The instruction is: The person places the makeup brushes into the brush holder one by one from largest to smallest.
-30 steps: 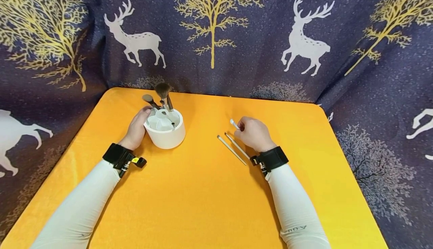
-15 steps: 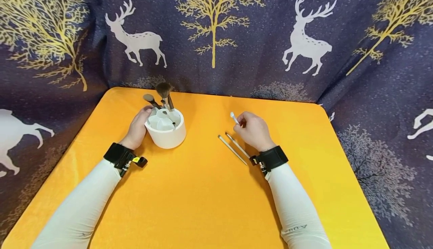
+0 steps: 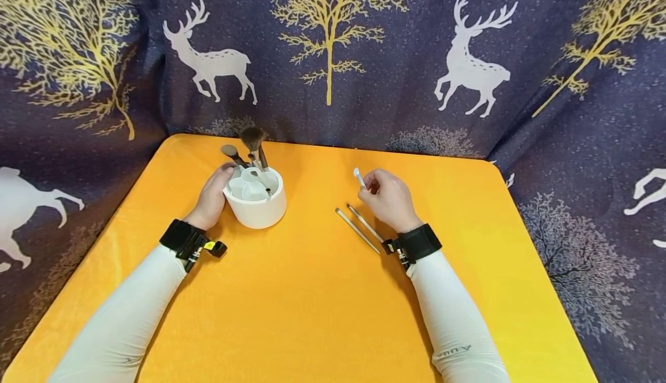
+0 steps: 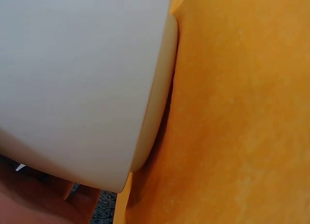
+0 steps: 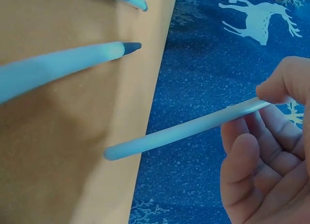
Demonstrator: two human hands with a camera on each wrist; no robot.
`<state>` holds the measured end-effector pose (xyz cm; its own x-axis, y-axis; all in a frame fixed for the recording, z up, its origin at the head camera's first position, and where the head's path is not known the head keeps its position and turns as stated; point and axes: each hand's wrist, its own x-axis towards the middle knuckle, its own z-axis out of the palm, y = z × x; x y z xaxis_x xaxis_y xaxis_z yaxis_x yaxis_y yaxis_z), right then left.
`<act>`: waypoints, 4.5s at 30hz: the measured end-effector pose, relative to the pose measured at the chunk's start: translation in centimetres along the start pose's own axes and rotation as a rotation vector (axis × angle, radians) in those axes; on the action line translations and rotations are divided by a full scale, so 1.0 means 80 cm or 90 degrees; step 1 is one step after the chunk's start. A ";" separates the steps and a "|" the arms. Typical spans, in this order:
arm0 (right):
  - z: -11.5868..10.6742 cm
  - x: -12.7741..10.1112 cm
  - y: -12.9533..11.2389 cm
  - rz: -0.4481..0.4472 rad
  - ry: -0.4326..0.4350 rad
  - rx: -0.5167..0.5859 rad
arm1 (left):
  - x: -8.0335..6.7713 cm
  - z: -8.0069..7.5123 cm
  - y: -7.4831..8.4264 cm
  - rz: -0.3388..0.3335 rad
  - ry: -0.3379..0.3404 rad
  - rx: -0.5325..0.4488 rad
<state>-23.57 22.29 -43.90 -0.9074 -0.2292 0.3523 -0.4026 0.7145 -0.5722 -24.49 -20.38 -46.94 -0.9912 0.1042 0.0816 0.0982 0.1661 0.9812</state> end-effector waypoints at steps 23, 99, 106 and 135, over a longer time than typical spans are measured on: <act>0.001 0.015 -0.024 -0.046 0.080 0.042 | -0.001 0.001 -0.001 -0.006 -0.004 0.003; 0.068 0.082 -0.159 -0.264 0.129 0.172 | 0.000 0.000 -0.002 -0.006 -0.009 -0.009; 0.072 0.086 -0.170 -0.254 0.130 0.202 | 0.000 -0.002 -0.002 -0.009 -0.012 0.001; 0.088 0.087 -0.192 -0.270 0.097 0.235 | 0.001 0.001 -0.003 -0.002 -0.009 0.007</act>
<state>-24.55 5.06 -37.85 -0.6410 -0.3282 0.6938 -0.7673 0.2969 -0.5684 -24.58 -20.34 -47.16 -0.9901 0.1176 0.0764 0.0966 0.1766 0.9795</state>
